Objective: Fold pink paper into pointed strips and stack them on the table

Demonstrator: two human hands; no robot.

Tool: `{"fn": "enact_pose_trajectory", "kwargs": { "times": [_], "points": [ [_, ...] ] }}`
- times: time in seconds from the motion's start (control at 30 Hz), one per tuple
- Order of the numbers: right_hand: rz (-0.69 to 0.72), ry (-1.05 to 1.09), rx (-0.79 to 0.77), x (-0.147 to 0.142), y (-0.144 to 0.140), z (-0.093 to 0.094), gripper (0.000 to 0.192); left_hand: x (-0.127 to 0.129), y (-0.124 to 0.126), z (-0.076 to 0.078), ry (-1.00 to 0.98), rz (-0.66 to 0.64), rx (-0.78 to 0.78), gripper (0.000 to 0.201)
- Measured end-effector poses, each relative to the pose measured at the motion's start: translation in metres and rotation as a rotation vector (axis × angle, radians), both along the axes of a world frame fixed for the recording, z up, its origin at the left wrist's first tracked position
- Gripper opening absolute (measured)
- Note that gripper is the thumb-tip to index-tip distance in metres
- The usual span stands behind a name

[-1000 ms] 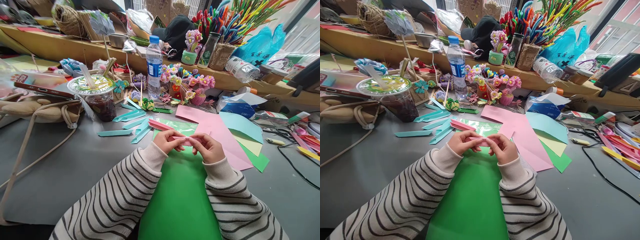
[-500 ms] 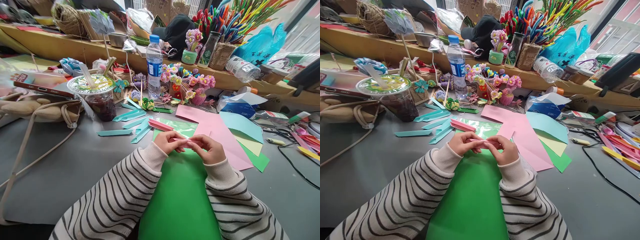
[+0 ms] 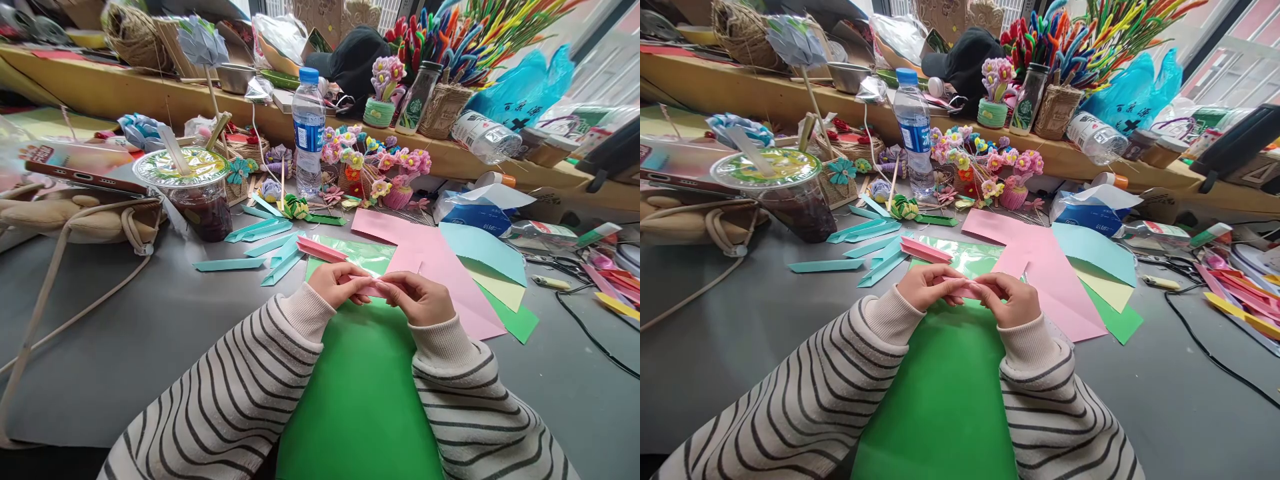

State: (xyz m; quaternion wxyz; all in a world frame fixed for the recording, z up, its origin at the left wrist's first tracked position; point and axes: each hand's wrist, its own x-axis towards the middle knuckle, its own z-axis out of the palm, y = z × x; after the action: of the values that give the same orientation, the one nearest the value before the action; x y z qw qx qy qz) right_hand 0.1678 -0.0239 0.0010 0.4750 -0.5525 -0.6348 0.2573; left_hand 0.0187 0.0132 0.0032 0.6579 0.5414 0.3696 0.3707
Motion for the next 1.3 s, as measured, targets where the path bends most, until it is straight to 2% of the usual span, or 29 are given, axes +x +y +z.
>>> {"fn": "enact_pose_trajectory", "kwargs": {
  "times": [0.5,0.8,0.93,1.1,1.3],
  "points": [
    [0.012,-0.099,0.09,0.0024,0.0014,-0.0029,0.012,-0.0002,0.0009,-0.0003,-0.031,-0.034,-0.025,0.024],
    [0.009,-0.103,0.085,0.0015,0.0016,-0.0038,0.012,-0.0008,0.0018,-0.001,-0.038,-0.026,-0.056,0.018],
    [0.003,-0.125,0.09,0.0016,0.0016,-0.0041,0.013,-0.0004,0.0014,-0.0046,-0.022,0.012,0.003,0.019],
    [-0.018,-0.147,0.112,0.0019,0.0007,-0.0034,0.013,-0.0001,0.0003,-0.0073,0.021,0.061,0.164,0.02],
    [-0.002,-0.123,0.116,0.0019,0.001,-0.0042,0.012,-0.0007,-0.0008,-0.0065,0.005,0.117,0.224,0.013]
  ]
}}
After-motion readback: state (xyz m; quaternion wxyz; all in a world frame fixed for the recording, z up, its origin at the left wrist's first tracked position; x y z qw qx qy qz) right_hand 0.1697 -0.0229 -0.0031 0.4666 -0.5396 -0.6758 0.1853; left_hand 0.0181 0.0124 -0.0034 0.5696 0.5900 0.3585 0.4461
